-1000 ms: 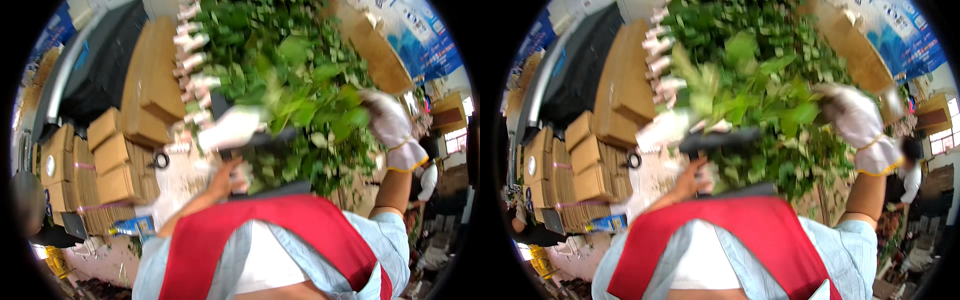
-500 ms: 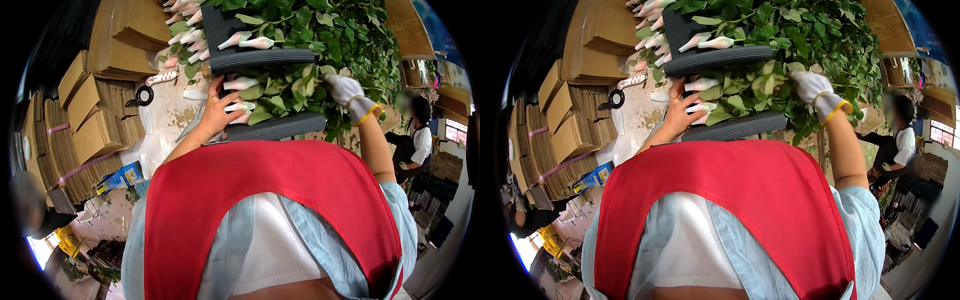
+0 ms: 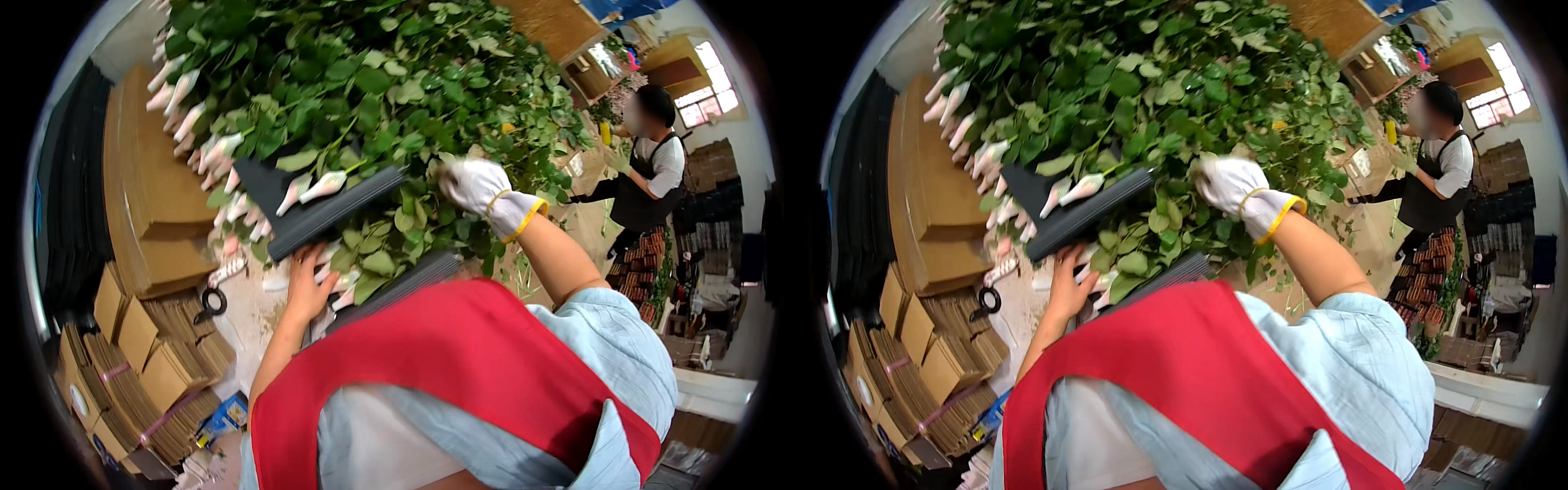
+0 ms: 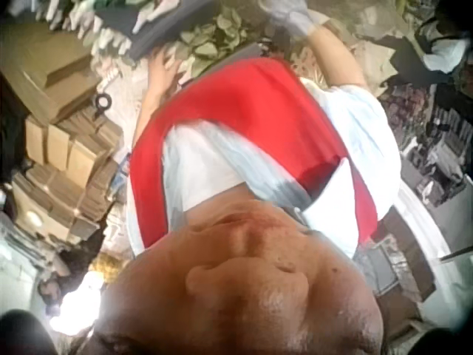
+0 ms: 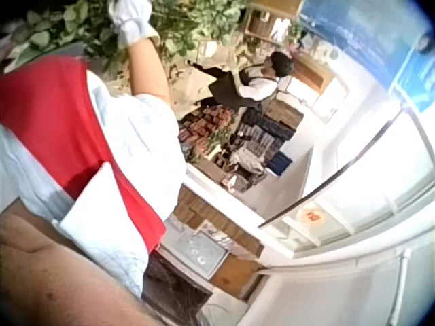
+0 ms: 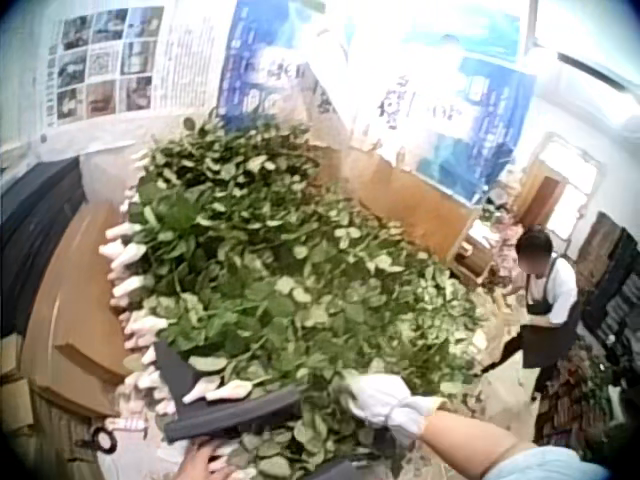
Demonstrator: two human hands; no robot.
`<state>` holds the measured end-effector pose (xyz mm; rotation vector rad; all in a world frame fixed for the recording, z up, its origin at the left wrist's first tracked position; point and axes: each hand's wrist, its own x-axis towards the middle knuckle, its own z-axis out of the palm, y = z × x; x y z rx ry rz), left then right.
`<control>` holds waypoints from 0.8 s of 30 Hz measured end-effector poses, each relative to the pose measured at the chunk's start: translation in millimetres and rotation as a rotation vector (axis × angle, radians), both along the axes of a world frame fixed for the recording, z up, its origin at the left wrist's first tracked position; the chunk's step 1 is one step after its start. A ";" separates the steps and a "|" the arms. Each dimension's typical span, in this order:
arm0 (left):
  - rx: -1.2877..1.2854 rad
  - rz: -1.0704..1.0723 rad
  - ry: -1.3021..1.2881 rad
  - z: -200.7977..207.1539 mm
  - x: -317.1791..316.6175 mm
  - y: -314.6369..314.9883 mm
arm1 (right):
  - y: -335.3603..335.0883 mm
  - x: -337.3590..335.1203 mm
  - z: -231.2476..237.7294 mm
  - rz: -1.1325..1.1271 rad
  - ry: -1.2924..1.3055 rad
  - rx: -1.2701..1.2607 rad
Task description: The person places roses into a gray cardboard box, covers them with a sheet of paper, and uses a stapler to seal the packaging.
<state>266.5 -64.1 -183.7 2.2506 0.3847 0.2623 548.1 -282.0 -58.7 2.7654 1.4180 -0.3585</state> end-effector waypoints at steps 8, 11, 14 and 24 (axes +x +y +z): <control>-0.056 -0.070 0.102 10.2 13.3 5.9 | 76.4 79.2 3.5 0.057 -0.097 -0.179; -0.054 -0.048 0.079 0.7 8.0 8.4 | 52.1 68.9 97.0 0.007 -0.493 0.183; -0.073 0.018 0.019 -11.9 0.9 9.3 | 15.3 52.8 133.3 0.170 -0.587 0.691; -0.217 0.012 0.008 1.5 6.8 0.7 | 55.0 -91.4 118.1 0.595 0.009 0.442</control>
